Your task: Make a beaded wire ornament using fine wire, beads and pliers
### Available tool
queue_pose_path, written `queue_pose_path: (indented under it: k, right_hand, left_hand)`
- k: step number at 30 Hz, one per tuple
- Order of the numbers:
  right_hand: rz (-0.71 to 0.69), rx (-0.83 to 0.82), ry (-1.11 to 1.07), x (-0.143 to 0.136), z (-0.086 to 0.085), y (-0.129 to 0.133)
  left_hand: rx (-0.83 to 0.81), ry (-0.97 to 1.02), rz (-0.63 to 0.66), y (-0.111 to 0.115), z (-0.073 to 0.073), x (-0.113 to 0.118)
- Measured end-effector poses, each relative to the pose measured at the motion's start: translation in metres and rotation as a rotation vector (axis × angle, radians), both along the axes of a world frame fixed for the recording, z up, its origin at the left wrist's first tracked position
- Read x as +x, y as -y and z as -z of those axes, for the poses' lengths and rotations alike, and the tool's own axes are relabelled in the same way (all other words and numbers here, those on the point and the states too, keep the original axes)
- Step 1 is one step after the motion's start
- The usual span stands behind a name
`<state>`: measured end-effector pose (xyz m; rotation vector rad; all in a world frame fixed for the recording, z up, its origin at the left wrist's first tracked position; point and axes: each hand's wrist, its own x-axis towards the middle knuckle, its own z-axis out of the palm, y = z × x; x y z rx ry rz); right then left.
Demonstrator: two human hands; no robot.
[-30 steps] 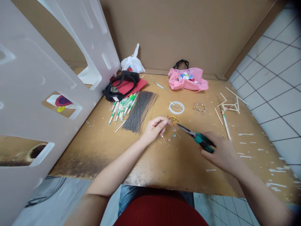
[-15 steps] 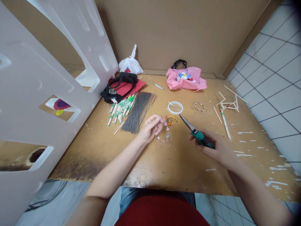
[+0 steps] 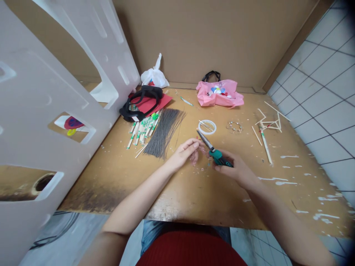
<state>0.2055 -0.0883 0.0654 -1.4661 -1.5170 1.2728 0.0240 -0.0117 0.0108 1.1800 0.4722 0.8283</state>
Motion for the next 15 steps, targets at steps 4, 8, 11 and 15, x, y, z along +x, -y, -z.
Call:
queue_pose_path:
  k: [4,8,11,15]
  right_hand:
    - [0.102,0.037,-0.113,0.011,0.019,0.0]
    - [0.165,0.09,-0.261,0.016,0.033,0.002]
    - [0.18,0.116,-0.259,0.014,0.039,0.002]
    - [0.124,0.164,-0.133,0.015,0.039,0.003]
  left_hand:
    - [-0.098,0.108,-0.007,-0.003,-0.002,-0.001]
    - [-0.045,0.067,-0.073,-0.002,-0.004,0.0]
    - [-0.017,-0.003,-0.144,0.001,-0.005,0.003]
    - [0.02,-0.048,-0.201,0.003,-0.005,0.005]
